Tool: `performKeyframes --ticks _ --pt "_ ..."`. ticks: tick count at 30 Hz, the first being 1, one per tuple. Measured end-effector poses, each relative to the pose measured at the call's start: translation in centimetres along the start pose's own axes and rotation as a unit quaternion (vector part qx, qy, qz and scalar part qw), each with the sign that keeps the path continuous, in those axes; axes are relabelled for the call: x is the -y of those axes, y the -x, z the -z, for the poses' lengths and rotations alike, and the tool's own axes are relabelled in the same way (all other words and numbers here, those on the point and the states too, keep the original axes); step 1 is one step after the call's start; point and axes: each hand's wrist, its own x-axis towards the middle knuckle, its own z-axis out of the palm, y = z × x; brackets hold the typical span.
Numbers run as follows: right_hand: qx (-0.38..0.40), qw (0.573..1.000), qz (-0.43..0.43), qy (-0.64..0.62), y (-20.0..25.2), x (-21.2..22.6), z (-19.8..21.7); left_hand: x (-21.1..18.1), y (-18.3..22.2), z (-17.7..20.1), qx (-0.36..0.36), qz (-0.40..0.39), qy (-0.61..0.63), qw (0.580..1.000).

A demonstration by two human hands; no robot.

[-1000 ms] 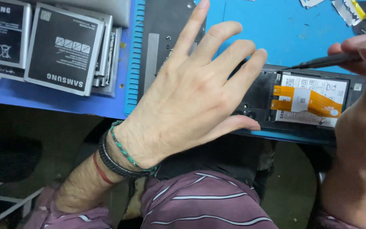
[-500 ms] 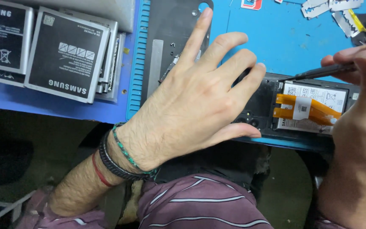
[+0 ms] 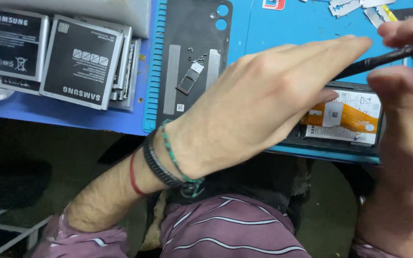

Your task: Cleaning a phone back cover with a cloth and then using a screwdriver to remove screws from the phone's internal frame.

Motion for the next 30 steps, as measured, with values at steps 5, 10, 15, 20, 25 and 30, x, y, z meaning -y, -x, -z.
performKeyframes --ticks 5,10,15,20,25,30 --pt "-0.054 0.996 0.065 -0.039 0.5 -3.3 -0.3 1.2 -1.5 -1.9 -0.033 0.004 0.003 0.999" --pt "-0.110 0.992 0.044 -0.035 1.0 -0.4 -1.8 1.3 -2.5 -1.7 -0.158 -0.030 -0.005 0.987" --pt "-0.128 0.978 0.133 -0.101 -0.6 -0.7 -2.2 1.0 -1.9 -1.5 -0.047 -0.021 0.076 0.996" --pt "-0.142 0.974 0.148 -0.092 -0.7 -1.1 -1.5 2.1 -1.3 -2.1 -0.048 -0.023 0.044 0.998" --pt "-0.150 0.978 0.095 -0.114 -0.8 2.4 -2.4 0.8 -2.2 -1.6 -0.159 -0.021 -0.056 0.985" --pt "-0.153 0.964 0.193 -0.100 -1.8 0.0 -1.6 0.1 -1.2 -0.5 -0.040 0.013 0.070 0.997"
